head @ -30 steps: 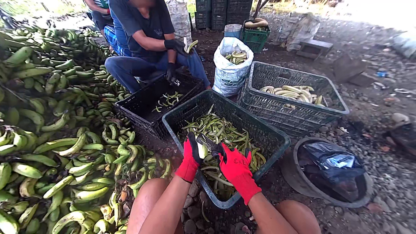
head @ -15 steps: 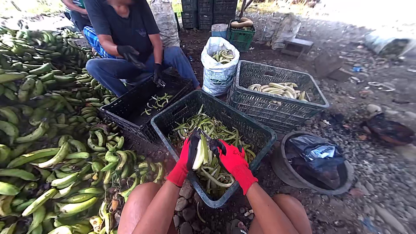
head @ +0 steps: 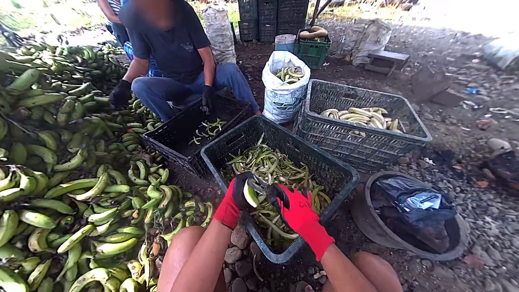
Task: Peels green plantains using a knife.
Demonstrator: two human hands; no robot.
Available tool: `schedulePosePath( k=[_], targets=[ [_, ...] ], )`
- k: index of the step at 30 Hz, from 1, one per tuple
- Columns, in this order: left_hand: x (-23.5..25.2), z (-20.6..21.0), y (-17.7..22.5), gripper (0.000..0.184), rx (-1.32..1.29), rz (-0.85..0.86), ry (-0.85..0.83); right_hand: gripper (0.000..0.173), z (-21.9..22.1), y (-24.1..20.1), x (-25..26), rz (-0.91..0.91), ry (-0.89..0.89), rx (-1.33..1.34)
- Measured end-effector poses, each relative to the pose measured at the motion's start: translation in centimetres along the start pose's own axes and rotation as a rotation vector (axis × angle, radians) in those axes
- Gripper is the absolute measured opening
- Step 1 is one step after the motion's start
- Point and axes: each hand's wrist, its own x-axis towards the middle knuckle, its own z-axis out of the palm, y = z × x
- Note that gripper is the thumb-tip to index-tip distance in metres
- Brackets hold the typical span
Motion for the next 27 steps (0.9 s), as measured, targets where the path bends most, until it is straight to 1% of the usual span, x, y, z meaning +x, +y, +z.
schedulePosePath(
  k=[1,4,5,6,8,10,11,13,15,16,19,21,22,24,25,26,27],
  targets=[
    [-0.2,-0.7,-0.1,0.030,0.018,0.038,-0.027,0.058,0.5,-0.2,-0.6,-0.046,0.012,-0.072],
    [-0.1,-1.2,-0.2,0.042,-0.181,-0.057,-0.037,0.059,0.5,-0.3,-1.9,-0.137,0.083,-0.145],
    [0.0,-1.3,-0.3,0.042,-0.174,-0.055,-0.048,0.058,0.3,-0.4,-2.2,-0.155,0.097,-0.152],
    [0.1,-1.3,-0.3,0.040,-0.109,-0.033,-0.047,0.058,0.0,-0.5,-2.4,-0.149,0.075,-0.155],
    [0.0,-0.9,0.1,0.033,0.067,0.000,-0.023,0.055,-0.7,-0.9,-2.1,-0.090,-0.024,-0.156],
    [0.0,-0.4,0.3,0.027,0.087,-0.021,0.033,0.053,-0.9,-1.1,-1.6,-0.046,-0.078,-0.127],
    [-0.1,-0.2,0.3,0.023,0.124,-0.006,0.040,0.052,-1.0,-1.0,-1.1,-0.024,-0.098,-0.099],
    [-0.6,0.8,0.3,0.025,0.242,0.054,0.058,0.052,-1.2,-0.9,0.1,0.034,-0.117,-0.019],
    [-0.9,2.0,0.0,0.028,0.343,0.081,0.088,0.051,-1.1,-0.6,1.6,0.104,-0.095,0.090],
    [-1.3,2.5,0.0,0.028,0.330,0.088,0.074,0.051,-1.1,-0.4,2.3,0.139,-0.089,0.140],
    [-2.0,3.3,0.6,0.033,0.140,0.045,-0.023,0.055,-1.5,0.1,3.8,0.253,-0.083,0.258],
    [-2.0,3.4,1.2,0.036,0.036,-0.027,-0.020,0.055,-1.9,0.6,3.9,0.316,-0.084,0.287],
    [-1.6,3.0,1.4,0.036,-0.019,-0.059,0.010,0.055,-2.1,0.8,3.8,0.316,-0.073,0.285],
    [-0.6,2.0,1.4,0.037,-0.111,-0.126,0.082,0.052,-2.2,0.8,3.3,0.223,-0.058,0.247],
    [-0.2,1.4,1.3,0.040,-0.141,-0.151,0.076,0.051,-1.8,0.9,2.8,0.126,-0.048,0.208],
    [0.0,0.6,1.0,0.041,-0.138,-0.135,0.025,0.050,-1.4,1.0,2.3,0.009,-0.045,0.160],
    [0.0,-0.5,0.5,0.040,-0.080,-0.044,-0.054,0.051,-1.1,0.9,1.6,-0.100,-0.058,0.100]
  ],
)
